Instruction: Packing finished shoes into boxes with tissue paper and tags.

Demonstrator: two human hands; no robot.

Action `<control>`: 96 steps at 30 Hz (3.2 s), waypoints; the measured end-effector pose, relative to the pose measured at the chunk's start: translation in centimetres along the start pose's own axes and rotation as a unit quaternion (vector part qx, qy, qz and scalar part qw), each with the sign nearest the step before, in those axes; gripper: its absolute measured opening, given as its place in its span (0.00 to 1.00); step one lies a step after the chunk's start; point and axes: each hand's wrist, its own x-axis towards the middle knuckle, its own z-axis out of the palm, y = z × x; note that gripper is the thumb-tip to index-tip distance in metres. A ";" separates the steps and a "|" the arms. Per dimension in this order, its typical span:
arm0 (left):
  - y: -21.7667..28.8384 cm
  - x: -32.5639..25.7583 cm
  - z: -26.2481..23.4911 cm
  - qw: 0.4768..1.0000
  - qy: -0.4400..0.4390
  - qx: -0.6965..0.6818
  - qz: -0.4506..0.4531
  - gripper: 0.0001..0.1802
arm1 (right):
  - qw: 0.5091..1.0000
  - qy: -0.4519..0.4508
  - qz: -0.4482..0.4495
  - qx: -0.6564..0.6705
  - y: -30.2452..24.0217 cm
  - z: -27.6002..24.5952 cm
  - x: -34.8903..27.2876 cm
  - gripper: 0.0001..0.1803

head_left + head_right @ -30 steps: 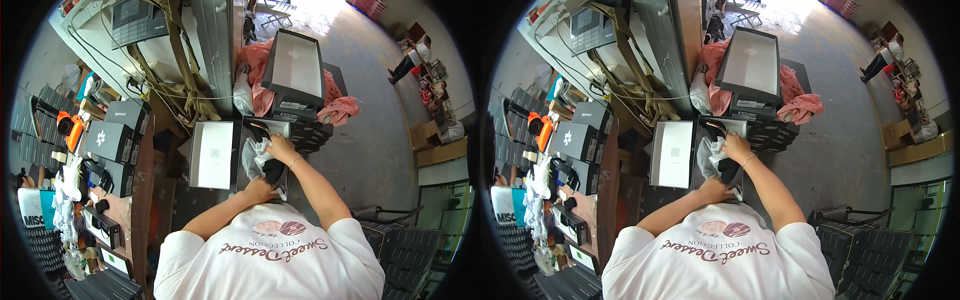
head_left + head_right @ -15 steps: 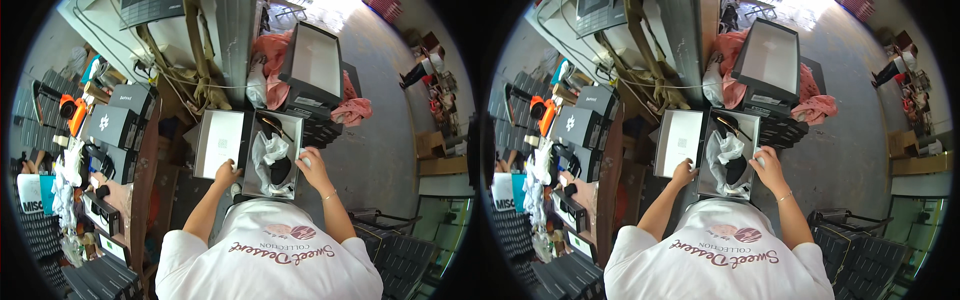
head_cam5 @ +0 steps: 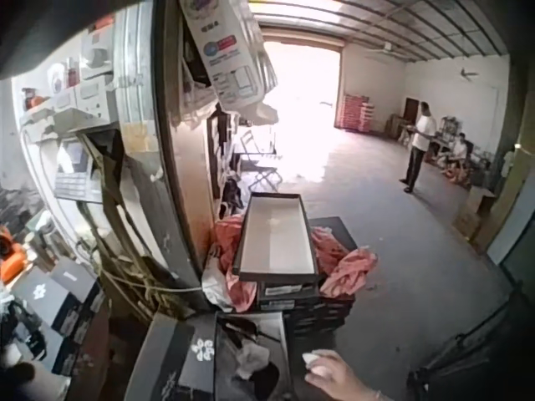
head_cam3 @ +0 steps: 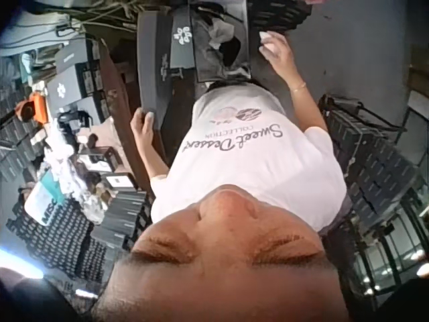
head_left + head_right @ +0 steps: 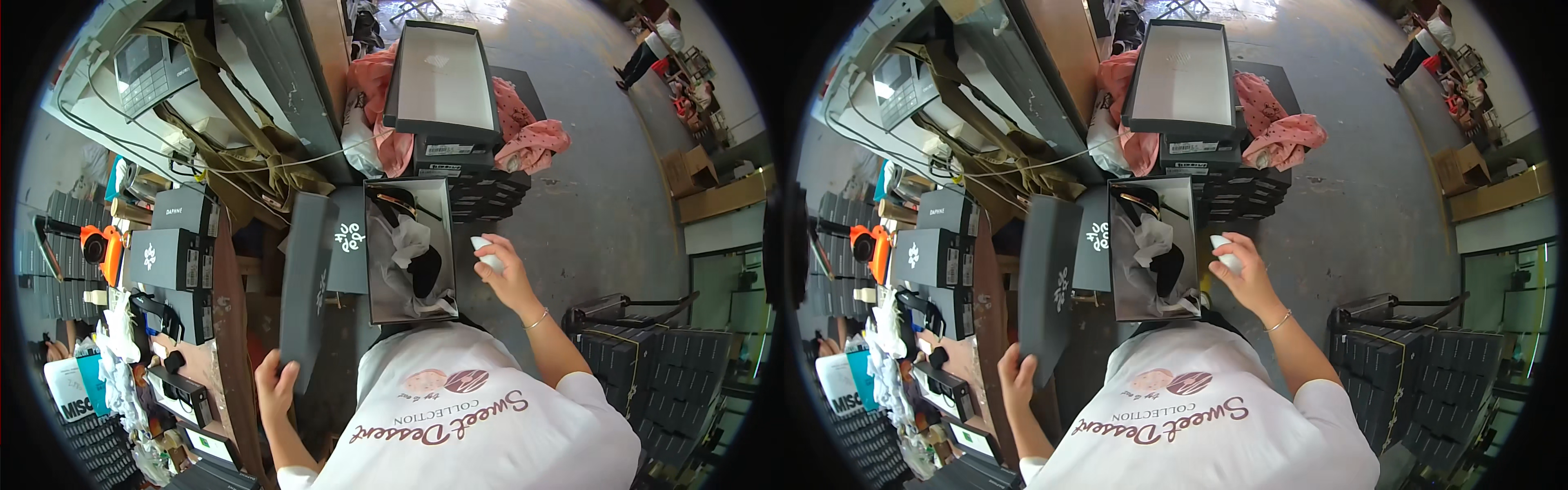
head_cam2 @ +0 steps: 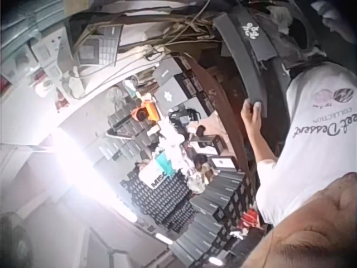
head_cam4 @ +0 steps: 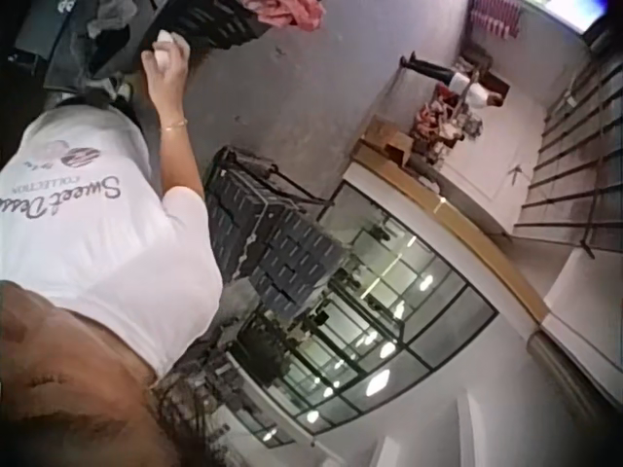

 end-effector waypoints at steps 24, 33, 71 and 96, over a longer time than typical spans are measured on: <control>-6.8 10.9 17.0 0.987 -0.078 -0.101 -0.103 0.29 | 0.985 -0.048 0.134 -0.101 5.5 7.0 1.8 0.43; -8.4 10.3 16.0 0.924 -0.189 -0.264 -0.201 0.41 | 0.964 -0.100 0.234 0.083 8.7 7.7 -1.4 0.49; -5.2 1.7 42.8 0.909 -0.170 0.027 -0.380 0.30 | 0.971 0.075 0.224 0.037 46.0 -31.6 24.2 0.32; -19.4 -34.5 31.3 0.848 0.379 -0.126 -0.348 0.25 | 0.665 -0.747 0.003 -0.009 8.1 18.9 -17.1 0.19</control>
